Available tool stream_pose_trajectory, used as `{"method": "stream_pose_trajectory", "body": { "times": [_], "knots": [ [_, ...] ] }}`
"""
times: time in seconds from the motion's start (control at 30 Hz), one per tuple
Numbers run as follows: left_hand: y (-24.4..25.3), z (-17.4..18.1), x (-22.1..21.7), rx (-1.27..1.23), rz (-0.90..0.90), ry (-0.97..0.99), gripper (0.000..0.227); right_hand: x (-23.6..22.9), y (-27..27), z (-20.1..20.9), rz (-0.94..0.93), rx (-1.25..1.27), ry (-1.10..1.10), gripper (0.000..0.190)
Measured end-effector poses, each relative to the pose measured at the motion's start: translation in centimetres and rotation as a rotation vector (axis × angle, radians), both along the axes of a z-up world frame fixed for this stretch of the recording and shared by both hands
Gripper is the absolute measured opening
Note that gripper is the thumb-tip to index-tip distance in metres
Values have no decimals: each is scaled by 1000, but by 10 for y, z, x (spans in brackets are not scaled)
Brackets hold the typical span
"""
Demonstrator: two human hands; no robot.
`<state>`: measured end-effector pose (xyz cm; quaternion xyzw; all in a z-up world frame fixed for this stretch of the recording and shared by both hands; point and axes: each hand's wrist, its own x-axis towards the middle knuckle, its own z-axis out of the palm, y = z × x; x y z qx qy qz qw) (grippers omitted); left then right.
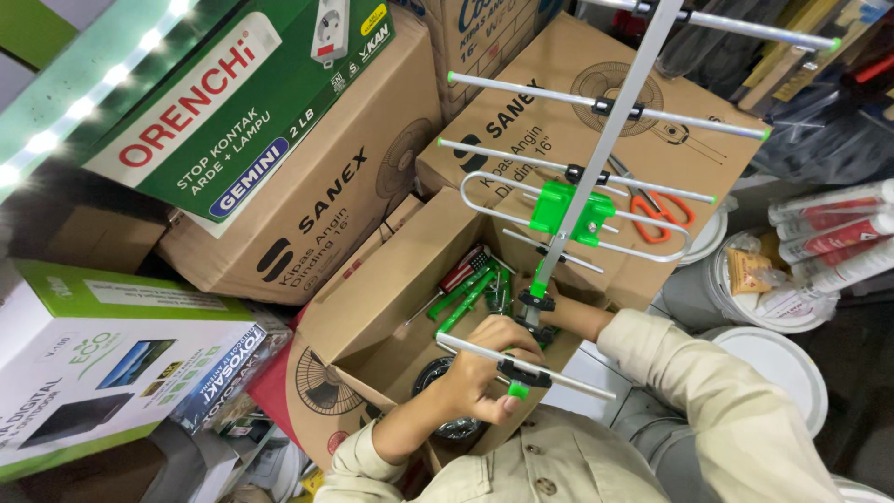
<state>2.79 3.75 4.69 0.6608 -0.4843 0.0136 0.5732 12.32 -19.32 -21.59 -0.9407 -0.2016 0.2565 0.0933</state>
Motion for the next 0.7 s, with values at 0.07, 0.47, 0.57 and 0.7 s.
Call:
{"method": "stream_pose_trajectory", "body": {
  "times": [0.07, 0.47, 0.57, 0.7],
  "knots": [
    [2, -1, 1, 7, 2, -21, 48, 0, -1, -2, -1, 4, 1, 23],
    [1, -1, 5, 20, 31, -118, 46, -2, -4, -13, -16, -1, 21, 29],
    [2, 0, 5, 11, 41, -122, 46, -1, -11, -9, -33, -10, 7, 31],
    [2, 1, 7, -8, 61, -134, 43, -12, -34, 5, -97, -72, -15, 33]
  ]
}}
